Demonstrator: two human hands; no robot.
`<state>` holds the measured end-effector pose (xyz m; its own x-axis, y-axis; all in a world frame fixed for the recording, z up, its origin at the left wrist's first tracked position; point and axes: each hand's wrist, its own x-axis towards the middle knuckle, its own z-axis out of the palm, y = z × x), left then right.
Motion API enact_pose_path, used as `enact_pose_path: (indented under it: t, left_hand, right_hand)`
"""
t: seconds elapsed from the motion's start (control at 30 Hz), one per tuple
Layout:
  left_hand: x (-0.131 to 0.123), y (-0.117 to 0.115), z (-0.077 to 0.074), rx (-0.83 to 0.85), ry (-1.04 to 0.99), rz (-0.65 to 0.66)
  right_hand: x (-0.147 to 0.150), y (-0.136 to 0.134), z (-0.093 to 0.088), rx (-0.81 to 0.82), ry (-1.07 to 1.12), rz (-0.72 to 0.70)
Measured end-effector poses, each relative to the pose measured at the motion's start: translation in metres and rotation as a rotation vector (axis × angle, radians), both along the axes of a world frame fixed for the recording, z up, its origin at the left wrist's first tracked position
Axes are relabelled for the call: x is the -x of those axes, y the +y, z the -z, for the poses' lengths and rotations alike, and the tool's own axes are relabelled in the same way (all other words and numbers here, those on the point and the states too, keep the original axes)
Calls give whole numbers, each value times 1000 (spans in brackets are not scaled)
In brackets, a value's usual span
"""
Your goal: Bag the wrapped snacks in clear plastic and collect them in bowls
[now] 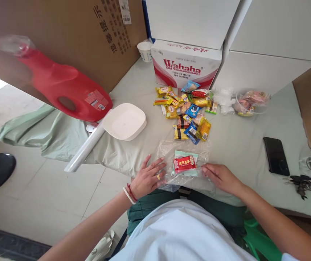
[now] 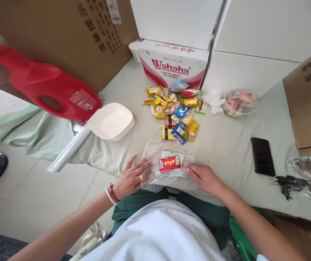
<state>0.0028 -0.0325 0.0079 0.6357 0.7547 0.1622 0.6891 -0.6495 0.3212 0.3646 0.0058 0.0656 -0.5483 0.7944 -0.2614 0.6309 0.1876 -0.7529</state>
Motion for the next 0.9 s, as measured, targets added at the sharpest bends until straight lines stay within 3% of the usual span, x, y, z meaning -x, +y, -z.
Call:
enact_pose_path:
  t: [0.13, 0.27, 0.33, 0.4, 0.5, 0.57, 0.63, 0.73, 0.9]
  left_hand:
    - [-19, 6, -1, 73, -190, -249]
    - [-36, 16, 0, 19, -253, -571]
    - [-42, 20, 3, -21, -189, -726]
    - [-47, 22, 7, -54, -142, -836]
    - [-51, 23, 12, -103, -158, -884]
    - [-54, 23, 14, -123, -176, -883]
    - [-56, 25, 13, -120, -179, -875]
    - [-58, 31, 8, -23, -147, -893]
    - [-58, 47, 0, 248, -157, -944]
  right_hand:
    - [3, 7, 6, 106, -41, 67]
    - [-1, 6, 13, 132, -134, 179]
    - [-4, 9, 11, 28, -296, 205]
    - [-2, 17, 5, -187, -456, 220]
    - [18, 40, -4, -505, -433, 135]
    - [43, 59, -6, -593, -337, -7]
    - [70, 78, -3, -601, -329, -110]
    - [101, 99, 3, -532, -461, -132]
    - [109, 112, -1, -375, -530, -79]
